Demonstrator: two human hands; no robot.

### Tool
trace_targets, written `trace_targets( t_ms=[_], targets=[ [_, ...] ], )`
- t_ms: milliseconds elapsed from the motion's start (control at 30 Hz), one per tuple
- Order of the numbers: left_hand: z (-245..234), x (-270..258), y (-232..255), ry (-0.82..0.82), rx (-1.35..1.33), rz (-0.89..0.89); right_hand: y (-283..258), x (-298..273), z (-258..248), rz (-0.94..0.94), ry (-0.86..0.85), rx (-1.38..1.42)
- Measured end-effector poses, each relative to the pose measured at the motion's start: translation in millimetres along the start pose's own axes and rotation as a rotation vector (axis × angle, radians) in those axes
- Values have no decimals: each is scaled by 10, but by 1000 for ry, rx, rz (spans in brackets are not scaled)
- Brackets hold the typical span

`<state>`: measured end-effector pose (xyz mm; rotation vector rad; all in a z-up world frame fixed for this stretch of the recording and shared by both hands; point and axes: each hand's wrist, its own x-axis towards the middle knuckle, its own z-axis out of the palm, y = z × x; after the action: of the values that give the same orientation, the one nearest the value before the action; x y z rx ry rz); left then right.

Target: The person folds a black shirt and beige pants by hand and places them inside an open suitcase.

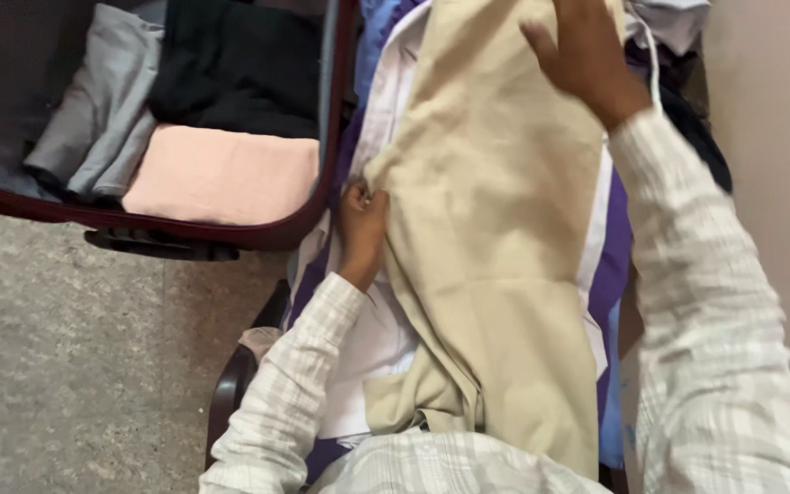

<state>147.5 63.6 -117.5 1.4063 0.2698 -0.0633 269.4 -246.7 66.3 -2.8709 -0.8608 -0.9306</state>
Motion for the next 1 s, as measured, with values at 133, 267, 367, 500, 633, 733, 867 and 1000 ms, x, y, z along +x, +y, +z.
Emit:
trace_targets(
  t_ms=[133,267,367,500,633,733,867,1000],
  targets=[
    [-186,-354,216,-113,-66,-73,-474,-1296,-543,347,-18,215],
    [-346,-876,111,-202,94,-53,-1266,-2564,-1022,1094,-261,493],
    [-426,-1006,-94,-286,110,-284,-1901,-3078,-1324,1185,-439,554],
    [-532,-904,-94,-306,-238,-254,-2419,-3112,-1664,1241,-585,449],
    [-607,-1244,-3,-379,-239,-342,-2803,-3052,-1943,1239,-588,473],
    [-662,-1700,-72,-512,72,-532,-2951,-3172,-1984,1386,-600,660],
    [-725,-2031,-224,-774,14,-359,-3027,-3458,-1986,1333,-717,876],
    [-612,-2030,153,-690,-277,-248,-2988,-3544,-2282,1196,-394,1269]
  ],
)
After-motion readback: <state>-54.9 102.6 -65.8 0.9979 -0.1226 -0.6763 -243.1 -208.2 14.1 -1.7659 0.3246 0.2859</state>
